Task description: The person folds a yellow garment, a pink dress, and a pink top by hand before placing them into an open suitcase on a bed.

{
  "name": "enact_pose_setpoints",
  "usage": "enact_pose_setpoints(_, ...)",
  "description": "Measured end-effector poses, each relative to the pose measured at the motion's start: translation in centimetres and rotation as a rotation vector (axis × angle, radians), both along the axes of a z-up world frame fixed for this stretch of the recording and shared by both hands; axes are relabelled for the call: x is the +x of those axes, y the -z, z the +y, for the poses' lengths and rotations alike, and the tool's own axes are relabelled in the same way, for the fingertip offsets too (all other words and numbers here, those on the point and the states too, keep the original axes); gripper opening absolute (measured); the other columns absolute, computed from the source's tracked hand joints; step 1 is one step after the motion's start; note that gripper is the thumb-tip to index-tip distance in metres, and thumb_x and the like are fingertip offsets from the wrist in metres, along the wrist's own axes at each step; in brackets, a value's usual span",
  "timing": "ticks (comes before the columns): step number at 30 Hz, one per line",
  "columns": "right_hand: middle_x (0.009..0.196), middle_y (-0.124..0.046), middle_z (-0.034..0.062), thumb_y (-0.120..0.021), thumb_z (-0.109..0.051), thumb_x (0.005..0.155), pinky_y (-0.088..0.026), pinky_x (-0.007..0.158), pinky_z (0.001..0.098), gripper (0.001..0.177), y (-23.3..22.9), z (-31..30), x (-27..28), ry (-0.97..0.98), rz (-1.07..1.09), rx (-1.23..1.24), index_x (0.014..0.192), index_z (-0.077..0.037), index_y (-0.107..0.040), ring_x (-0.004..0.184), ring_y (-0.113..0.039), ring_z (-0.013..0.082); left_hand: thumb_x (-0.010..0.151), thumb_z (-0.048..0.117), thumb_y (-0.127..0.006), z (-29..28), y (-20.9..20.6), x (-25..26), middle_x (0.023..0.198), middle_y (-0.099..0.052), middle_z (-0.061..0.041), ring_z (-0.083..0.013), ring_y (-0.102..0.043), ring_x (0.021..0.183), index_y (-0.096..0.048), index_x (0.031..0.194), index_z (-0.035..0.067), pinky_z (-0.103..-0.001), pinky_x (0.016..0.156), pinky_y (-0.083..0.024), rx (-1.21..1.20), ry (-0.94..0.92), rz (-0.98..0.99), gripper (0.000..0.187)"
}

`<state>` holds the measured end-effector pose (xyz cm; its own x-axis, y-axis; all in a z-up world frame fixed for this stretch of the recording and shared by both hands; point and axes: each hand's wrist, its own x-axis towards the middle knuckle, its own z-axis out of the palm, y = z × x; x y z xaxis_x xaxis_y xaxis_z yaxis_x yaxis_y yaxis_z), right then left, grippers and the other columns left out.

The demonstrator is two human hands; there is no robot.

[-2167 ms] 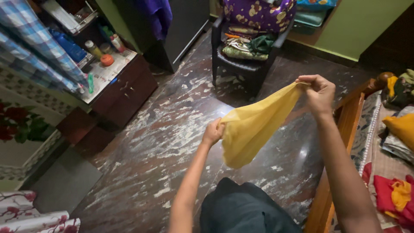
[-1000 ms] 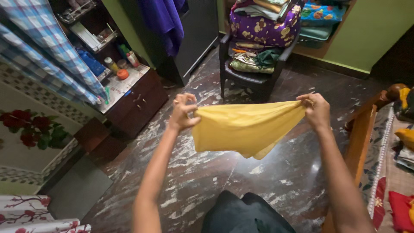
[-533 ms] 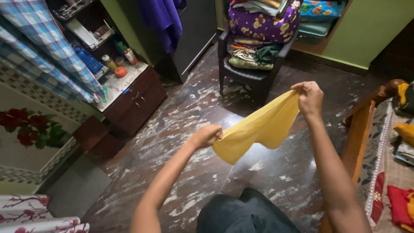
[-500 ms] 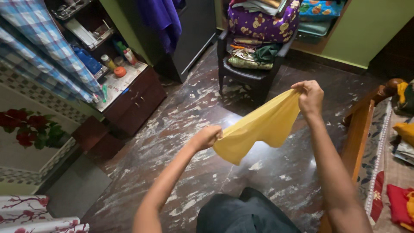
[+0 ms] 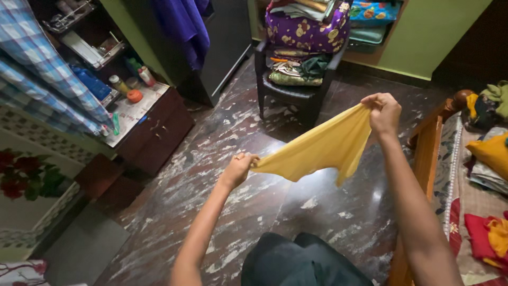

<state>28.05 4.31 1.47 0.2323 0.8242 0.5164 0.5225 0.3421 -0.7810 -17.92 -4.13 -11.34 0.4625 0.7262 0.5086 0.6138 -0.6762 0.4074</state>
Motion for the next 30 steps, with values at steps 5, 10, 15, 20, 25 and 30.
enact_pose_setpoints(5,0.102,-0.074,0.0112,-0.048,0.023,0.081,-0.06,0.089,0.0321,0.041,1.3,1.0,1.3,0.062,-0.06,0.033,0.095,-0.003,-0.077,0.093,-0.073,0.0196,0.088,0.002,-0.061,-1.3,-2.1,1.1,0.086,-0.074,0.004,-0.0177,-0.063,0.083,-0.068,0.117,0.019,-0.04,0.086,-0.041,0.17,0.066,0.117,0.034)
enact_pose_setpoints(10,0.1,-0.075,0.0093,-0.046,0.023,0.079,-0.06,0.091,0.0309,0.043,2.2,2.0,1.8,0.046,0.003,0.01,0.094,-0.003,-0.076,0.093,-0.075,0.0178,0.084,0.022,-0.071,-2.3,-2.2,2.2,0.079,-0.069,0.005,-0.0196,-0.06,0.092,-0.071,0.084,0.022,-0.043,0.086,-0.042,0.164,0.112,0.406,0.001)
enact_pose_setpoints(15,0.099,-0.074,0.0101,-0.051,0.022,0.082,-0.061,0.086,0.0305,0.033,3.8,2.5,1.8,0.064,-0.003,0.029,0.089,-0.001,-0.074,0.091,-0.074,0.0166,0.076,0.035,-0.073,-1.1,0.1,0.9,0.084,-0.067,-0.005,-0.0272,-0.058,0.097,-0.079,0.086,0.021,-0.047,0.084,-0.043,-0.089,-0.139,0.706,0.017)
enact_pose_setpoints(20,0.098,-0.073,0.0097,-0.058,0.018,0.086,-0.06,0.083,0.028,0.024,6.2,3.5,3.3,0.041,0.047,0.047,0.09,-0.001,-0.072,0.088,-0.072,0.0151,0.084,0.039,-0.073,1.4,-2.0,-2.0,0.101,-0.063,-0.006,-0.0271,-0.054,0.102,-0.081,0.085,0.02,-0.047,0.089,-0.043,0.111,-0.453,0.496,0.02)
enact_pose_setpoints(25,0.1,-0.073,0.0082,-0.05,0.019,0.084,-0.056,0.086,0.0251,0.027,8.2,4.1,5.1,-0.073,0.154,0.072,0.091,0.002,-0.069,0.091,-0.069,0.013,0.073,0.029,-0.081,2.2,-8.1,-3.4,0.108,-0.066,-0.008,-0.0318,-0.055,0.105,-0.082,0.085,0.017,-0.045,0.092,-0.046,0.206,-0.456,0.149,0.016)
enact_pose_setpoints(30,0.096,-0.071,0.0051,-0.052,0.015,0.094,-0.053,0.082,0.0244,0.025,7.6,3.4,4.8,-0.237,0.432,-0.099,0.099,-0.001,-0.071,0.088,-0.065,0.0105,0.082,0.016,-0.082,4.5,-6.2,-5.4,0.1,-0.072,-0.004,-0.0178,-0.068,0.091,-0.073,0.097,0.007,-0.031,0.081,-0.055,-0.04,-0.317,-0.441,0.02)
